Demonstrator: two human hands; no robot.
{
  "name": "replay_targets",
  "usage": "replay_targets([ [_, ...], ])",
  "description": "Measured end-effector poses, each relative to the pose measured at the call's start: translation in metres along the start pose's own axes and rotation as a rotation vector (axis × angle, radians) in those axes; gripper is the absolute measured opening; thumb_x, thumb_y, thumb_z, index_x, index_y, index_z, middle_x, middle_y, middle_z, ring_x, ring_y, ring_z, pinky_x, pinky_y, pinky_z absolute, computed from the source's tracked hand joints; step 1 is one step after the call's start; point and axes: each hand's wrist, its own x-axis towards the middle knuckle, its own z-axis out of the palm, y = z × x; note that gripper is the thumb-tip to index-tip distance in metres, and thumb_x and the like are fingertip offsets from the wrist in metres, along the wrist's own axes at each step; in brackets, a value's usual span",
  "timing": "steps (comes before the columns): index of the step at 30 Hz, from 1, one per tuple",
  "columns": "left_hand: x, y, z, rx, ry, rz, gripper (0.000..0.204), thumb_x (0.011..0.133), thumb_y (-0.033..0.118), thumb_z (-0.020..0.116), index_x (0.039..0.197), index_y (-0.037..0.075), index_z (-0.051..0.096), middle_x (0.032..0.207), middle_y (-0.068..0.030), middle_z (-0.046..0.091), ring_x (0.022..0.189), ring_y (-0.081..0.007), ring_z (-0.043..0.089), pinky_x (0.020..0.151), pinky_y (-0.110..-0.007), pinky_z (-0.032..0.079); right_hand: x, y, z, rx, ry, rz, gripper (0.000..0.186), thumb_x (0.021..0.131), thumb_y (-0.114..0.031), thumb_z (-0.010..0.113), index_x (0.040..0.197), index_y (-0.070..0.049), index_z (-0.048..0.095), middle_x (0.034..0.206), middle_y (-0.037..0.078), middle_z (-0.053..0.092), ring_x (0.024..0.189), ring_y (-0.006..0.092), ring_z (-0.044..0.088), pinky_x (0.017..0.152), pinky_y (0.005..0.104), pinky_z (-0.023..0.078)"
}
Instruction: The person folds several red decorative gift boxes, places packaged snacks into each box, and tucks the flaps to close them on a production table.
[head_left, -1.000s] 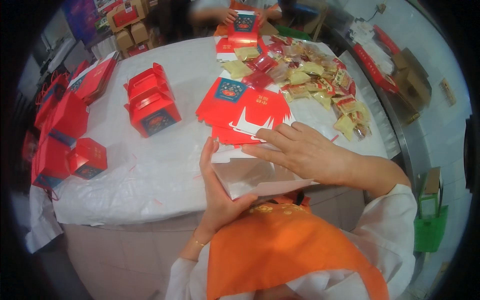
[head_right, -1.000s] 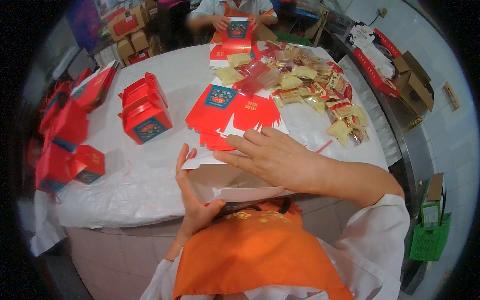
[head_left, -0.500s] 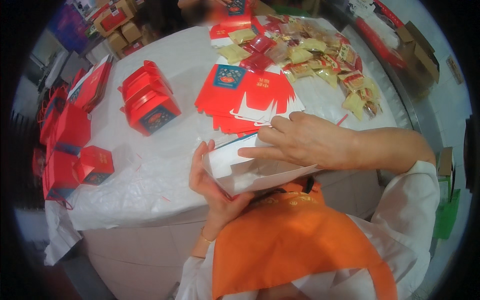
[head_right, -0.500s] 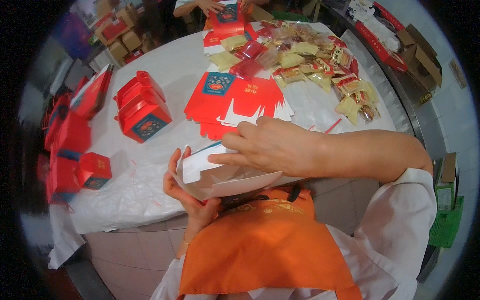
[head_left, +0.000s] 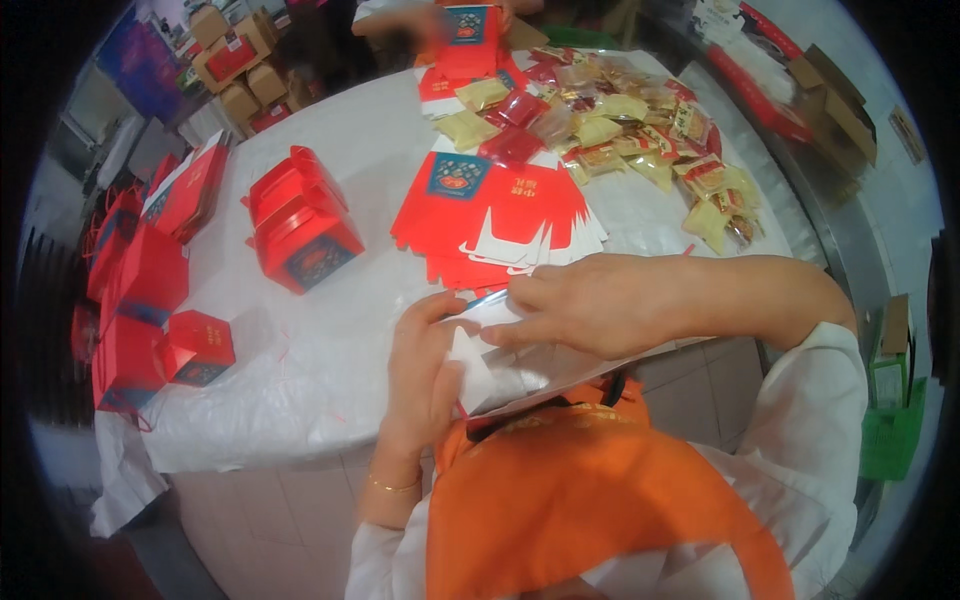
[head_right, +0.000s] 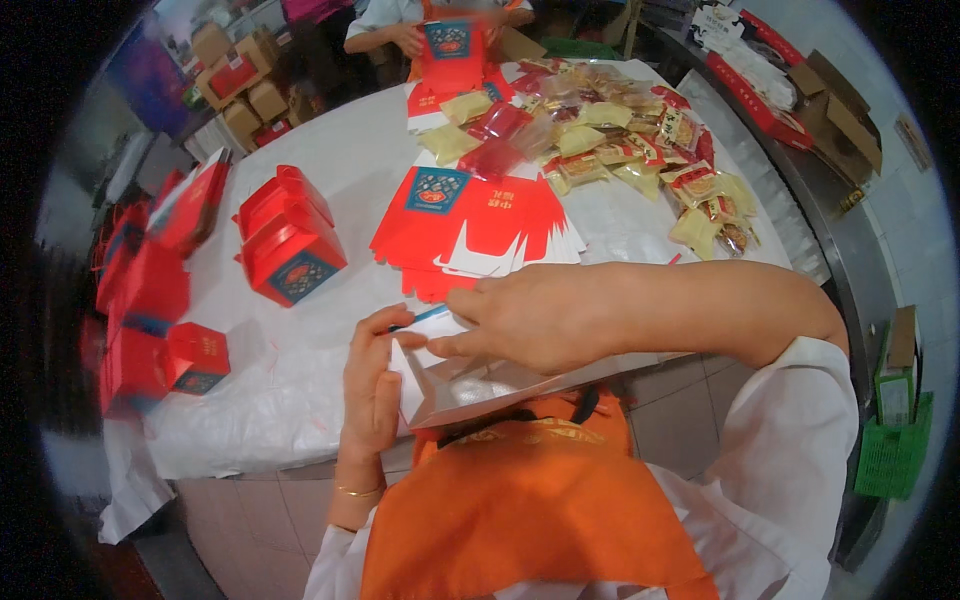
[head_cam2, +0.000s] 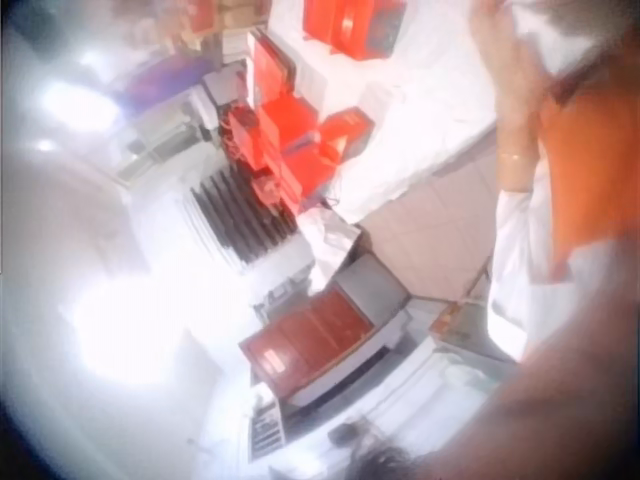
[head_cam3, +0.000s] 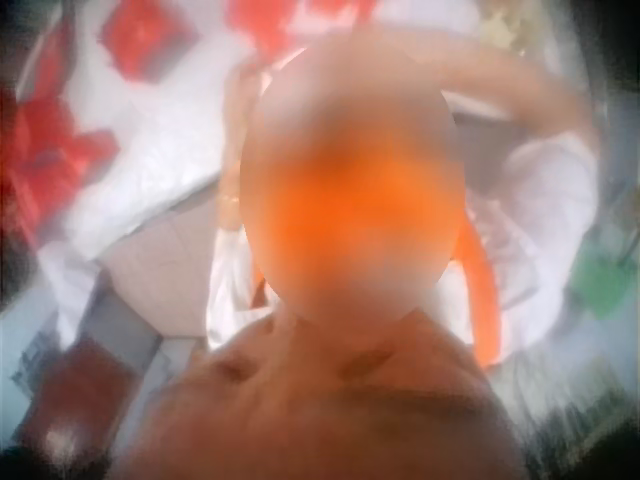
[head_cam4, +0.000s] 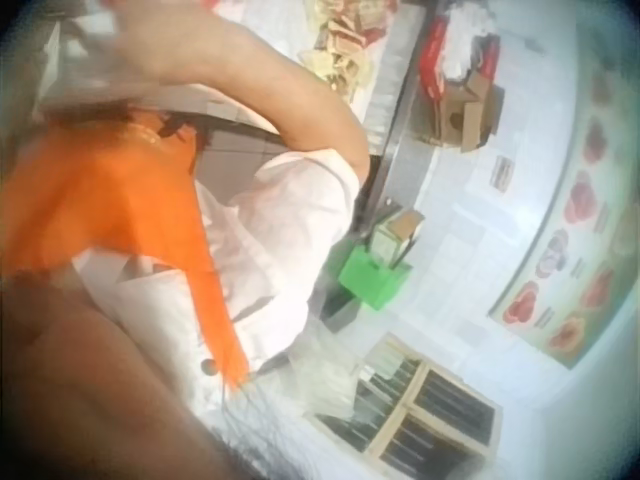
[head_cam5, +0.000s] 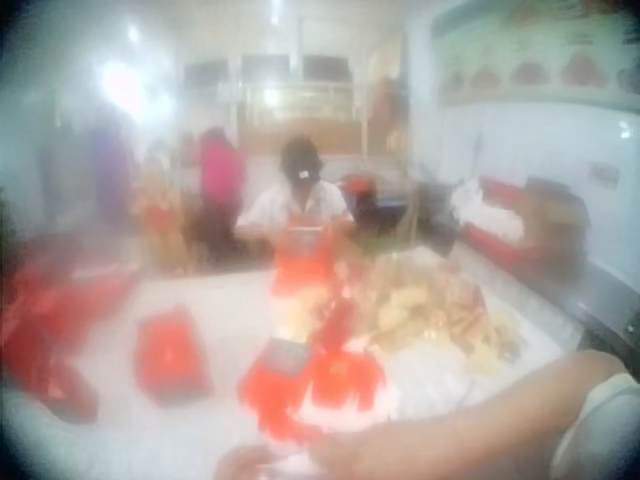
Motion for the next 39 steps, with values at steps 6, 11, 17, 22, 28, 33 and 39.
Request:
replay_targets([
  [6,-0.003,0.003,-0.005,-0.004,0.101,-0.222,0.02,0.083,0.004,0.063,0.103,0.002,0.062,0.129,-0.0184,0.061,0.118,-0.0376,0.058,0.102,-0.044,0.045,-0.022,0.032,-0.029,0.581,0.171,0.022,0.051,0.098,-0.02,0.053,0.147,-0.005,0.053,0.127,0.02,0.066,0.127,0.0338,0.058,0.101,0.0418,0.048],
  [11,-0.005,-0.014,0.008,-0.021,0.126,-0.185,0.022,0.087,0.004,0.064,0.108,0.001,0.062,0.121,-0.0202,0.063,0.114,-0.0361,0.06,0.1,-0.04,0.046,-0.035,0.097,0.038,1.157,0.524,-0.017,0.069,0.092,-0.027,0.062,0.154,-0.004,0.044,0.159,0.012,0.044,0.146,0.0242,0.04,0.12,0.041,0.031],
  [17,-0.012,-0.013,0.016,-0.061,0.207,-0.202,0.02,0.089,0.004,0.059,0.109,-0.001,0.06,0.117,-0.0193,0.062,0.107,-0.0338,0.062,0.097,-0.038,0.047,-0.007,0.095,0.048,1.129,0.639,0.003,0.067,0.094,-0.02,0.067,0.154,-0.005,0.042,0.144,0.008,0.053,0.128,0.0184,0.051,0.11,0.0351,0.039],
  [22,-0.012,-0.015,0.022,-0.093,0.242,-0.204,0.02,0.089,0.004,0.059,0.108,-0.002,0.059,0.115,-0.0193,0.062,0.107,-0.0336,0.061,0.097,-0.038,0.047,-0.014,0.109,0.077,1.143,0.57,0.031,0.043,0.096,-0.02,0.062,0.136,-0.004,0.055,0.123,0.005,0.06,0.118,0.0173,0.055,0.106,0.0346,0.041],
  [28,-0.013,-0.02,0.028,-0.161,0.189,-0.237,0.016,0.088,0.005,0.061,0.103,-0.001,0.059,0.111,-0.0179,0.062,0.104,-0.0322,0.059,0.095,-0.037,0.046,-0.011,0.072,0.107,0.889,0.695,0.049,0.039,0.102,-0.039,0.055,0.11,-0.002,0.066,0.111,0.008,0.062,0.101,0.0196,0.053,0.094,0.0347,0.042],
  [33,-0.008,-0.005,0.024,-0.176,0.119,-0.244,0.018,0.084,0.001,0.065,0.101,0.001,0.061,0.108,-0.0158,0.062,0.101,-0.0296,0.058,0.094,-0.037,0.046,-0.02,0.041,0.117,0.923,0.777,0.123,0.024,0.096,-0.02,0.059,0.111,-0.004,0.068,0.096,0.004,0.062,0.094,0.017,0.052,0.087,0.0314,0.042],
  [39,-0.003,0.0,0.027,-0.257,0.052,-0.417,0.025,0.083,-0.003,0.068,0.106,0.004,0.062,0.122,-0.0102,0.058,0.12,-0.0215,0.053,0.107,-0.033,0.038,-0.021,0.016,0.105,0.898,0.839,0.329,0.032,0.084,-0.001,0.066,0.116,-0.005,0.065,0.104,0.005,0.057,0.095,0.0174,0.054,0.091,0.0315,0.044],
])
